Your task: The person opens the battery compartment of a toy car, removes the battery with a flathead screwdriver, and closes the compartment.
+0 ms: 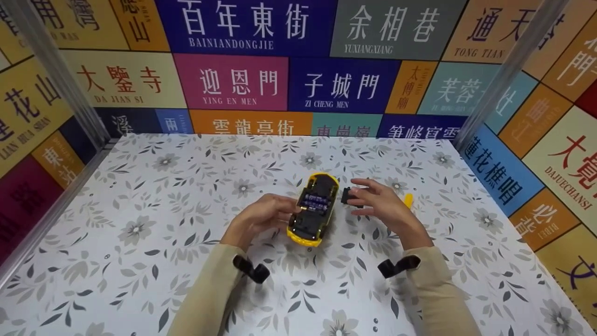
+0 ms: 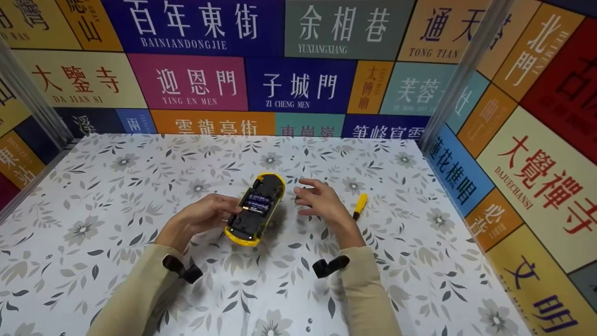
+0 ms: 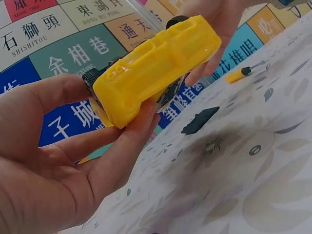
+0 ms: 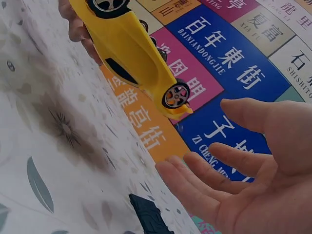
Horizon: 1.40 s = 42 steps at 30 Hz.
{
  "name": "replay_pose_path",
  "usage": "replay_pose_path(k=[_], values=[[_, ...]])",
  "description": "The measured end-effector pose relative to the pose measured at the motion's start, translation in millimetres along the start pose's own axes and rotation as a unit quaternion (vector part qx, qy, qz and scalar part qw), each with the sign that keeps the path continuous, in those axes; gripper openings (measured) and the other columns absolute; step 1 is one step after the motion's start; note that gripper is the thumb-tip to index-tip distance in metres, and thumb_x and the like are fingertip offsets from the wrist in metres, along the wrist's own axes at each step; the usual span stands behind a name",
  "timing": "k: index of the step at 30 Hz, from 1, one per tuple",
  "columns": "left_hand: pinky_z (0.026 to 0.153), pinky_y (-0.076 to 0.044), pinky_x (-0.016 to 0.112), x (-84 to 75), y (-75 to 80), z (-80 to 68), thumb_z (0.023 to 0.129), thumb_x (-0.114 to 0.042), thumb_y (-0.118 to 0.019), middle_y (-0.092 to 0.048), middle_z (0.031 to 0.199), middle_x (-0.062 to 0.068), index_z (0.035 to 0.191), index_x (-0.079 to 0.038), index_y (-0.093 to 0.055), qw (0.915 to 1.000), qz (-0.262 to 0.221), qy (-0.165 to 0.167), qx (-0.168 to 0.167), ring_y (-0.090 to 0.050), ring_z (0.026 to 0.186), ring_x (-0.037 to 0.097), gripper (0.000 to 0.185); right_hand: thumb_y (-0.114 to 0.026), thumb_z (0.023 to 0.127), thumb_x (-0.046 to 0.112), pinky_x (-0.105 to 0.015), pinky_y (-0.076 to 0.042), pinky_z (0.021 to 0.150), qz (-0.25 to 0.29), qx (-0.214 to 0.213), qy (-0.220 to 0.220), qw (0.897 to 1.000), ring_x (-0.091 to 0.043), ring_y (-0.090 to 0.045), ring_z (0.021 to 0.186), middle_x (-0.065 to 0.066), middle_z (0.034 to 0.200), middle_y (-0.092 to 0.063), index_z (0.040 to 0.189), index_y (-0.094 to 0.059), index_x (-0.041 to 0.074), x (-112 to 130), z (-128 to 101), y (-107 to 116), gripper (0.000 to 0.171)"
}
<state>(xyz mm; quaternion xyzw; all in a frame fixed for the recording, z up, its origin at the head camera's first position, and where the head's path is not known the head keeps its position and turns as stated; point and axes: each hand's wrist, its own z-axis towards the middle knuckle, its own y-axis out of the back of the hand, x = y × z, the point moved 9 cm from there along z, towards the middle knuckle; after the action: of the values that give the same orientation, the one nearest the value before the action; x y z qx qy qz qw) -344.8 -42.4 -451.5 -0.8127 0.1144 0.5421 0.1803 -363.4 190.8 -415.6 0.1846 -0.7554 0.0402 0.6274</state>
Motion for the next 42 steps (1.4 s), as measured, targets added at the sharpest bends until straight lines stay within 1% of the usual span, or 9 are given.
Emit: replay_pose_path(k=[7,12,17,21,25,28,34,39,42], values=[[0.097,-0.06,0.041,-3.0,-11.7,-3.9,0.09,-0.01,-0.062,-0.06,0.139,0.022,0.142,0.005,-0.05,0.9987,0.034,0.003,0.037,-0.07,0.111,0.026,0.056,-0.052,0.105,0.031,-0.048,-0.055,0.106,0.04,0.037,-0.004,0.999,-0.034,-0.057,0.13,-0.024,0.155,-0.04,0.157,-0.03,0.013,-2,3,-16,0.06],[0.093,-0.062,0.039,-3.2,-18.0,-6.2,0.091,-0.012,-0.062,-0.062,0.137,0.022,0.141,0.004,-0.053,0.9969,0.051,-0.006,0.06,-0.071,0.107,0.023,0.053,-0.054,0.104,0.03,-0.056,-0.05,0.109,0.06,0.038,-0.024,0.997,-0.026,-0.065,0.119,-0.023,0.155,-0.041,0.158,-0.03,0.015,-3,2,-20,0.061],[0.085,-0.064,0.035,-3.2,-23.5,-8.2,0.092,-0.012,-0.062,-0.063,0.134,0.023,0.14,0.006,-0.052,0.9951,0.055,-0.011,0.081,-0.073,0.098,0.018,0.053,-0.059,0.102,0.026,-0.044,-0.061,0.094,0.076,0.023,-0.034,0.996,-0.02,-0.07,0.107,-0.022,0.148,-0.049,0.156,-0.035,0.013,-4,2,-20,0.061],[0.086,-0.064,0.035,-3.1,-24.6,-7.5,0.093,-0.012,-0.06,-0.063,0.134,0.023,0.141,0.006,-0.052,0.9948,0.046,-0.011,0.09,-0.072,0.097,0.017,0.052,-0.062,0.1,0.022,-0.036,-0.065,0.084,0.103,0.007,-0.024,0.994,-0.018,-0.072,0.098,-0.013,0.128,-0.066,0.153,-0.038,0.007,-2,1,-18,0.059],[0.082,-0.064,0.031,-4.2,-21.5,-6.8,0.097,-0.015,-0.057,-0.075,0.114,0.013,0.138,0.005,-0.056,0.9964,0.023,-0.005,0.082,-0.073,0.092,0.015,0.045,-0.06,0.101,0.019,-0.034,-0.065,0.082,0.129,-0.003,-0.016,0.992,-0.016,-0.072,0.097,-0.003,0.114,-0.07,0.152,-0.037,0.005,0,1,-14,0.058],[0.078,-0.064,0.03,-6.0,-18.4,-7.1,0.101,-0.022,-0.056,-0.077,0.105,0.009,0.135,0.004,-0.058,0.998,-0.005,0.004,0.063,-0.074,0.09,0.015,0.044,-0.059,0.102,0.019,-0.034,-0.065,0.083,0.142,-0.024,-0.02,0.989,-0.016,-0.072,0.099,-0.013,0.128,-0.064,0.153,-0.036,0.006,0,0,-8,0.058],[0.082,-0.065,0.033,-11.7,-16.7,-10.9,0.104,-0.035,-0.05,-0.055,0.143,0.025,0.145,0.001,-0.048,0.9964,-0.069,0.012,0.046,-0.069,0.114,0.029,0.054,-0.054,0.103,0.019,-0.032,-0.064,0.087,0.175,-0.065,-0.026,0.982,-0.015,-0.07,0.102,-0.021,0.148,-0.047,0.155,-0.034,0.006,0,-1,4,0.056],[0.086,-0.064,0.036,-16.4,-10.6,-13.2,0.105,-0.025,-0.051,-0.053,0.143,0.029,0.147,0.001,-0.045,0.9908,-0.133,0.005,0.023,-0.069,0.112,0.033,0.05,-0.054,0.103,0.018,-0.031,-0.063,0.087,0.216,-0.103,-0.027,0.971,-0.015,-0.07,0.098,-0.014,0.138,-0.052,0.156,-0.034,0.009,-1,-1,11,0.057],[0.087,-0.064,0.038,-17.7,-9.4,-12.0,0.103,-0.02,-0.055,-0.055,0.141,0.029,0.146,0.001,-0.045,0.9887,-0.15,0.001,0.011,-0.071,0.106,0.031,0.049,-0.052,0.104,0.018,-0.03,-0.063,0.088,0.233,-0.122,-0.032,0.964,-0.014,-0.069,0.099,-0.015,0.144,-0.049,0.158,-0.031,0.013,-3,-3,14,0.058]])
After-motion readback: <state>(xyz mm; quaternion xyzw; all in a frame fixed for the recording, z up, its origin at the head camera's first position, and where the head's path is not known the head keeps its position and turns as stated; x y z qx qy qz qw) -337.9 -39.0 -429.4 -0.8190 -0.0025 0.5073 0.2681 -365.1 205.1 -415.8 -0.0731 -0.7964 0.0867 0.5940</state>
